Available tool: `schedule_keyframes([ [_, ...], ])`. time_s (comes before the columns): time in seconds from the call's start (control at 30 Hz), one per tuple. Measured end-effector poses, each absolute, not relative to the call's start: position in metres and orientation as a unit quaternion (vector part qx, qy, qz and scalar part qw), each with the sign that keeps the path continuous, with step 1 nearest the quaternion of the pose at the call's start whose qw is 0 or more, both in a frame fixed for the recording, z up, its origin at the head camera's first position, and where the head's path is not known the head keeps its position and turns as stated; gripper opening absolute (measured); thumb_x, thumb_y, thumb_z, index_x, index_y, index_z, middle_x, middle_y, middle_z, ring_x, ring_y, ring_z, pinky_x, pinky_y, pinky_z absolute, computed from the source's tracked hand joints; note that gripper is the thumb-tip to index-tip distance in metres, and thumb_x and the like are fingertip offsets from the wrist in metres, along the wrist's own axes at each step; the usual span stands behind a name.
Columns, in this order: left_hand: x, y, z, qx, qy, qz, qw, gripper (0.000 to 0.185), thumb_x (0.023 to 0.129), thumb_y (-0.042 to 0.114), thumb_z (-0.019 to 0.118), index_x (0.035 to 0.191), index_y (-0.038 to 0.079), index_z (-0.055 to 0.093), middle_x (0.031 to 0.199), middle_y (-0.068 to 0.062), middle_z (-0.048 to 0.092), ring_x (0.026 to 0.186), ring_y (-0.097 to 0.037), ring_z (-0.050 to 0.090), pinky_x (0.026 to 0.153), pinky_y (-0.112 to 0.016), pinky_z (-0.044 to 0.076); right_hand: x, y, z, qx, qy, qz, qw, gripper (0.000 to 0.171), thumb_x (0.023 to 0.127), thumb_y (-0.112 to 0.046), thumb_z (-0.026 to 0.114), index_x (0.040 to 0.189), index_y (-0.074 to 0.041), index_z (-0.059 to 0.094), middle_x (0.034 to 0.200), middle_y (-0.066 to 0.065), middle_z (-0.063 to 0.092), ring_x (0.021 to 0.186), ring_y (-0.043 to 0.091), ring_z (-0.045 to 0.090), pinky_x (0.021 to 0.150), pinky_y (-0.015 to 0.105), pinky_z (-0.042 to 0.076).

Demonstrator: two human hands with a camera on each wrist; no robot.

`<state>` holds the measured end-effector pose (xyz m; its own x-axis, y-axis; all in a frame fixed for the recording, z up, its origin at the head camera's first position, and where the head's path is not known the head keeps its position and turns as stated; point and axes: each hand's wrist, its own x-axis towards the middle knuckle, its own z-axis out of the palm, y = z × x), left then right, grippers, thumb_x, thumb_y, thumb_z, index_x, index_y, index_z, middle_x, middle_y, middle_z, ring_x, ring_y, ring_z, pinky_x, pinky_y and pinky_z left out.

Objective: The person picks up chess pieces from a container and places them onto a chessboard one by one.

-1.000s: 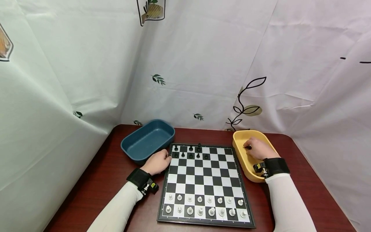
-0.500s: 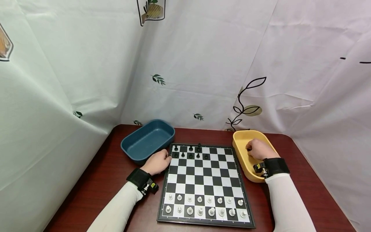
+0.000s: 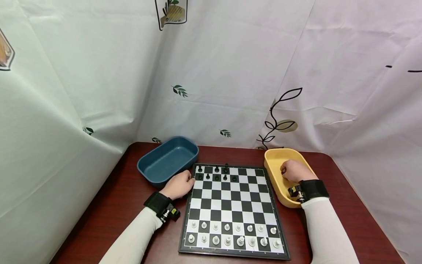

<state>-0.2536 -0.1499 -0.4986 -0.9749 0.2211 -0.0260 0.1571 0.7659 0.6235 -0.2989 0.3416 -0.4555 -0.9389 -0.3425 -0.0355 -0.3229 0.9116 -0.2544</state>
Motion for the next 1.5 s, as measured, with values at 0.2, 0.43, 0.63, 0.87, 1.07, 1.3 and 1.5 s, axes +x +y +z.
schedule_keyframes([
  [0.2,-0.254,-0.151,-0.5,0.105,0.937,0.33,0.048,0.02,0.112,0.026,0.059,0.097,0.013,0.059,0.066,-0.004,0.057,0.045,-0.02,0.055,0.047,-0.036,0.044,-0.298,0.34,-0.452,-0.155,0.977,-0.135,0.051,0.013,0.084,0.004,0.069,0.087,-0.006,0.076,0.079,0.003,0.064,0.069,0.018,0.055,0.065,0.033,0.044],
  [0.43,-0.254,-0.151,-0.5,0.101,0.938,0.327,0.051,0.021,0.113,0.025,0.059,0.096,0.013,0.058,0.066,-0.004,0.057,0.044,-0.02,0.055,0.048,-0.036,0.044,-0.295,0.338,-0.441,-0.126,0.976,-0.175,0.016,0.018,0.091,-0.002,0.073,0.106,0.004,0.079,0.092,0.009,0.075,0.081,0.025,0.065,0.074,0.041,0.053],
  [0.63,-0.255,-0.149,-0.5,0.099,0.939,0.325,0.052,0.022,0.113,0.025,0.06,0.095,0.013,0.058,0.065,-0.005,0.057,0.044,-0.02,0.055,0.048,-0.036,0.043,-0.29,0.336,-0.428,-0.129,0.975,-0.175,-0.035,0.024,0.096,-0.013,0.083,0.113,0.003,0.078,0.098,0.011,0.077,0.089,0.029,0.07,0.083,0.052,0.056],
  [0.87,-0.255,-0.149,-0.5,0.099,0.941,0.319,0.049,0.023,0.113,0.026,0.06,0.094,0.013,0.058,0.065,-0.005,0.057,0.044,-0.02,0.054,0.047,-0.035,0.042,-0.285,0.328,-0.414,-0.137,0.967,-0.201,-0.079,0.024,0.098,-0.013,0.083,0.116,0.002,0.078,0.103,0.014,0.079,0.092,0.034,0.075,0.081,0.053,0.058],
  [1.07,-0.255,-0.149,-0.498,0.098,0.939,0.324,0.054,0.023,0.113,0.026,0.06,0.095,0.013,0.058,0.067,-0.005,0.057,0.046,-0.02,0.055,0.048,-0.035,0.043,-0.28,0.317,-0.405,-0.153,0.957,-0.218,-0.117,0.024,0.097,-0.012,0.086,0.118,-0.002,0.08,0.106,0.013,0.08,0.092,0.031,0.075,0.08,0.051,0.058],
  [1.3,-0.255,-0.149,-0.497,0.099,0.94,0.322,0.053,0.023,0.113,0.026,0.06,0.095,0.013,0.058,0.066,-0.005,0.057,0.045,-0.02,0.055,0.048,-0.036,0.043,-0.271,0.295,-0.393,-0.175,0.943,-0.249,-0.132,0.023,0.098,-0.012,0.087,0.118,-0.006,0.08,0.108,0.008,0.079,0.093,0.026,0.072,0.078,0.045,0.056],
  [1.5,-0.255,-0.15,-0.5,0.097,0.941,0.32,0.051,0.023,0.113,0.027,0.06,0.095,0.013,0.058,0.065,-0.004,0.057,0.045,-0.02,0.055,0.048,-0.036,0.044,-0.268,0.272,-0.387,-0.206,0.935,-0.253,-0.141,0.018,0.098,-0.012,0.087,0.114,-0.009,0.079,0.106,0.006,0.077,0.092,0.025,0.071,0.078,0.045,0.057],
])
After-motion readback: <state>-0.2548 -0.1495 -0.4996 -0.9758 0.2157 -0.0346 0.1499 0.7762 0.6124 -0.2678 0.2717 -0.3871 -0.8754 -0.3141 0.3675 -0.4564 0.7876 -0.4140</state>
